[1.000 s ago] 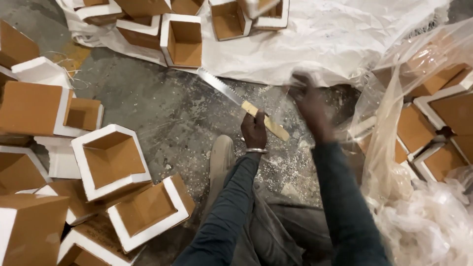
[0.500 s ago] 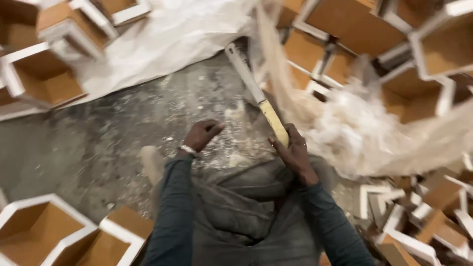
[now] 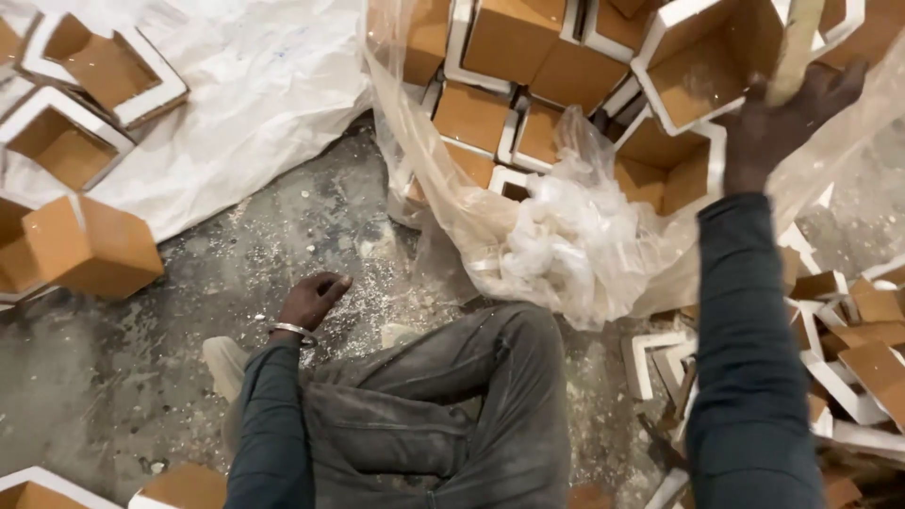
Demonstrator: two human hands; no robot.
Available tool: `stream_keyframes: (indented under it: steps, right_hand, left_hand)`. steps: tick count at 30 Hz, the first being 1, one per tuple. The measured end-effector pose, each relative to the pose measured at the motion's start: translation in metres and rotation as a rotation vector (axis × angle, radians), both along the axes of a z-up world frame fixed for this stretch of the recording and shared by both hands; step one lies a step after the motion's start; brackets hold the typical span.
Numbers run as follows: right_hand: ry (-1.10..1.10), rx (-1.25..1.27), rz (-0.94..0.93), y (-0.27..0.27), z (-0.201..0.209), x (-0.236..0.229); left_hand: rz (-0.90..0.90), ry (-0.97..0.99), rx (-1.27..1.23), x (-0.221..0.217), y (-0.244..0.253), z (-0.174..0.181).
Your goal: Trimming or cleaning the edges of wooden furniture components using a knife.
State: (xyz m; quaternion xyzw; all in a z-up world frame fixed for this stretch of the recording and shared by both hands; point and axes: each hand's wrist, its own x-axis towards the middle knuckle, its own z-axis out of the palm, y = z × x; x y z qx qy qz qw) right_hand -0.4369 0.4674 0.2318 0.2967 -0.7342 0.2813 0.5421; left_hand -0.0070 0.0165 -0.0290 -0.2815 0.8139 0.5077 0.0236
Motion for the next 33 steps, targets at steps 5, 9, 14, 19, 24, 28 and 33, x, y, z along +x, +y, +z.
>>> stream_keyframes:
  steps: [5, 9, 14, 19, 24, 28, 33]
  right_hand:
    - [-0.295, 0.05, 0.049, 0.026, -0.022, -0.038]
    - [-0.345, 0.02, 0.21, 0.005, -0.026, 0.03]
    - [-0.877, 0.086, 0.366, -0.064, -0.04, 0.158]
    - [-1.148, 0.054, 0.686, -0.139, -0.153, 0.244]
    - [-0.981, 0.279, 0.554, -0.157, -0.229, 0.259]
    - [-0.908, 0.402, 0.534, -0.164, -0.233, 0.26]
    - [-0.961, 0.423, 0.542, -0.168, -0.237, 0.262]
  left_hand:
    - [-0.023, -0.03, -0.05, 0.002, -0.001, -0.01]
    - [-0.017, -0.09, -0.084, -0.001, 0.002, -0.009]
    - [0.013, -0.033, -0.199, 0.003, 0.001, -0.028]
    - [0.406, 0.232, -0.242, 0.029, -0.019, -0.037]
    - [0.751, 0.458, -0.147, 0.062, -0.076, -0.013]
    - [1.12, 0.179, -0.565, 0.08, -0.162, -0.006]
    - [1.414, 0.064, -0.884, 0.091, -0.275, -0.084]
